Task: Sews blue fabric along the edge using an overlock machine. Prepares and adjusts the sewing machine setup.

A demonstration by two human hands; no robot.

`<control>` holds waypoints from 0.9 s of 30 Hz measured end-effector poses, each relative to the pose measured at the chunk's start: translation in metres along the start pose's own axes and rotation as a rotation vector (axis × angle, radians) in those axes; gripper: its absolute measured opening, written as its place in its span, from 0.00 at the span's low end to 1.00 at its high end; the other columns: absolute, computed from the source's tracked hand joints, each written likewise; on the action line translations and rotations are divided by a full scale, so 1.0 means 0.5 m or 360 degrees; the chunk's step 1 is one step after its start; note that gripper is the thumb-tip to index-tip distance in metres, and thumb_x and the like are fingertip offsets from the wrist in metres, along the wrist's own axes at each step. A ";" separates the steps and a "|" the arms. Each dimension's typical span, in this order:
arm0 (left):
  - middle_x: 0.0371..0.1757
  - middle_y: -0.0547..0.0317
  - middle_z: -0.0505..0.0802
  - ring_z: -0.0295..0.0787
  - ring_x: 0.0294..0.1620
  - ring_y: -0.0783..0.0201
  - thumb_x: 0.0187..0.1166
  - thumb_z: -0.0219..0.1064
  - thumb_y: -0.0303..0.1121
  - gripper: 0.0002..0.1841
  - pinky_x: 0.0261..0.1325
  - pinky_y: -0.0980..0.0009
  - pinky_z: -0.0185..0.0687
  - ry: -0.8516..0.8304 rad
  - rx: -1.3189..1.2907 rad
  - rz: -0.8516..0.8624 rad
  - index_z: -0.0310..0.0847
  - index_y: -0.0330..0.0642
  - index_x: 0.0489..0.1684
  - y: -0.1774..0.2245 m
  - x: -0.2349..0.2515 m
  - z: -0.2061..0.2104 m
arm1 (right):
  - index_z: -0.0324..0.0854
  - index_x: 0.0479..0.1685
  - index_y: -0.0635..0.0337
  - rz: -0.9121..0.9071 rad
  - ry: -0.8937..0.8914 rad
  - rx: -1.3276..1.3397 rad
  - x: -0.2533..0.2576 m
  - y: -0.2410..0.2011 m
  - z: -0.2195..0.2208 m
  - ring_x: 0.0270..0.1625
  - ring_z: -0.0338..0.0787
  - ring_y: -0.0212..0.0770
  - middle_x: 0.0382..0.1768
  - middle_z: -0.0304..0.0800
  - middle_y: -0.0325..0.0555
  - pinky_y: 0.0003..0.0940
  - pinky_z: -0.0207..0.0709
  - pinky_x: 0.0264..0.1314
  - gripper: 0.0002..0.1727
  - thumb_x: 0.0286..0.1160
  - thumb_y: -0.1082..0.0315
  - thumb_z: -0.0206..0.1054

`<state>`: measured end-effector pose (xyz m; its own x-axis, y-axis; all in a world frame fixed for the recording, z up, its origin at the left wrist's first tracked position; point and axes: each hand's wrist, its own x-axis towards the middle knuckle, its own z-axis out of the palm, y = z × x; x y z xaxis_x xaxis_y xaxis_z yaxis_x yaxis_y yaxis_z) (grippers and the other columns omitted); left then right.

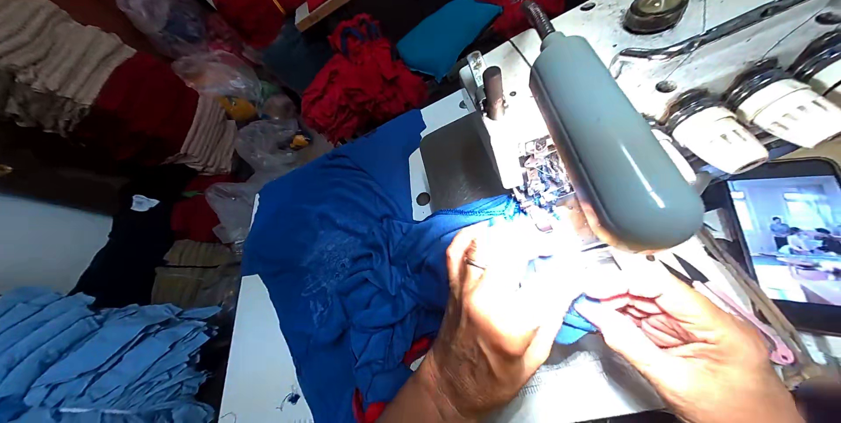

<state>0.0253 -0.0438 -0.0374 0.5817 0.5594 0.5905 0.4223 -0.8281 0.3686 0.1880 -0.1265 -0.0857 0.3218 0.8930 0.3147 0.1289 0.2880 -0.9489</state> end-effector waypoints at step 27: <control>0.38 0.52 0.98 0.95 0.46 0.61 0.78 0.68 0.30 0.09 0.58 0.69 0.87 0.0046 0.0134 0.0068 0.96 0.38 0.37 -0.007 -0.015 0.040 | 0.89 0.37 0.61 0.0026 -0.0011 -0.0229 0.039 -0.010 0.002 0.34 0.86 0.14 0.31 0.91 0.29 0.10 0.82 0.39 0.07 0.73 0.70 0.67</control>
<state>0.0336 -0.0445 -0.0575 0.5805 0.5217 0.6252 0.4555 -0.8445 0.2817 0.1927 -0.1099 -0.0750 0.3185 0.8997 0.2985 0.2570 0.2212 -0.9408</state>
